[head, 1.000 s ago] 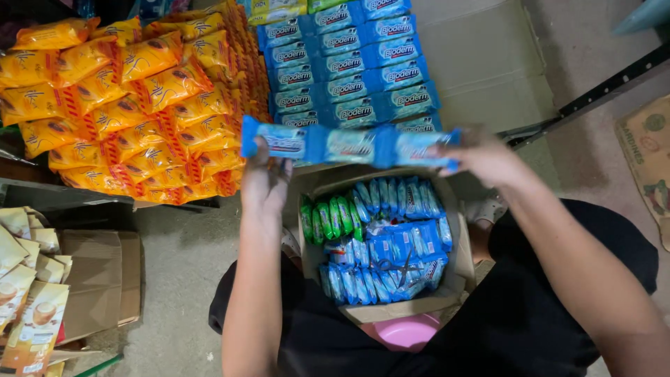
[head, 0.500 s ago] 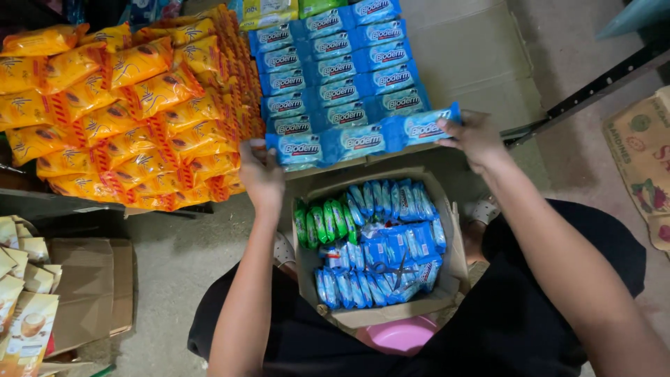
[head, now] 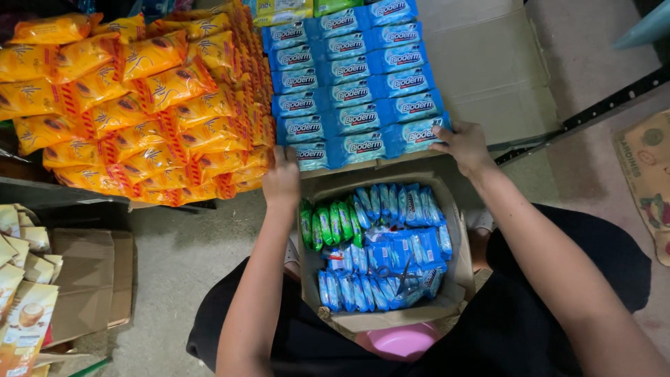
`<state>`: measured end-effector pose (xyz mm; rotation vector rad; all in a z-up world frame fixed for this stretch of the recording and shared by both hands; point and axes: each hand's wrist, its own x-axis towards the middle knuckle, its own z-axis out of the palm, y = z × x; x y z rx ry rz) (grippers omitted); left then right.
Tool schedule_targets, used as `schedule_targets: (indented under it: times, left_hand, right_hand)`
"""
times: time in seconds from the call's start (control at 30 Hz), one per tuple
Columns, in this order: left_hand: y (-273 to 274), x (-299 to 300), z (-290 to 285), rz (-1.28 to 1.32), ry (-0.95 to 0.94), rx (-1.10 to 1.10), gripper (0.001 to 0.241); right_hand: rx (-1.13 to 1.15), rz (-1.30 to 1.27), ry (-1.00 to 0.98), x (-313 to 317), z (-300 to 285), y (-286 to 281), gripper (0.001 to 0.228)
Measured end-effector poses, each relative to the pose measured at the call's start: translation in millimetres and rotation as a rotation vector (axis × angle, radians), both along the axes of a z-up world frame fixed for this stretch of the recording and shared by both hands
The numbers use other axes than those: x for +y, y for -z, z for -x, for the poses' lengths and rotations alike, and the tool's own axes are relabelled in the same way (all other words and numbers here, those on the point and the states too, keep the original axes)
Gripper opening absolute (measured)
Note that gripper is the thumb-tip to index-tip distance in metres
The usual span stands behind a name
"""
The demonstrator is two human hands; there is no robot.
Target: Sorting multi-packs of soap and cutting them into individual bars in a retail backroom.
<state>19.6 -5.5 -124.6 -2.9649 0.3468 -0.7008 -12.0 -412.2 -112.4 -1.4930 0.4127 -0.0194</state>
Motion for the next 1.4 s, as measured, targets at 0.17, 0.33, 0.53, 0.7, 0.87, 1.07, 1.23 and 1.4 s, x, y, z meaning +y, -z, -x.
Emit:
schedule_targets:
  times: [0.17, 0.33, 0.53, 0.7, 0.87, 1.07, 1.23, 1.4]
  left_hand:
    - [7, -3, 0, -0.111, -0.013, -0.106, 0.024]
    - [-24, -27, 13, -0.147, -0.129, -0.024, 0.042]
    - [-35, -61, 38, -0.194, -0.037, 0.105, 0.066]
    - [-29, -79, 48, -0.071, 0.304, 0.208, 0.075]
    - [-11, -70, 35, -0.117, 0.11, 0.385, 0.081]
    - [3, -68, 34, -0.144, 0.048, 0.341, 0.088]
    - [0, -70, 33, -0.167, 0.03, 0.345, 0.092]
    - [-7, -71, 35, -0.134, 0.022, 0.327, 0.092]
  right_hand:
    - [0.016, 0.132, 0.037, -4, -2, 10, 0.029]
    - [-0.072, 0.55, 0.08, 12, 12, -6, 0.045]
    - [-0.278, 1.246, -0.102, 64, 46, -42, 0.081]
    - [-0.19, 1.464, -0.416, 84, 57, -29, 0.088]
    - [-0.133, 1.478, -0.463, 83, 57, -21, 0.082]
    - [-0.094, 1.515, -0.478, 81, 60, -22, 0.079]
    - [-0.061, 1.531, -0.469, 79, 60, -31, 0.08]
    - [-0.08, 1.447, -0.503, 78, 60, -41, 0.082]
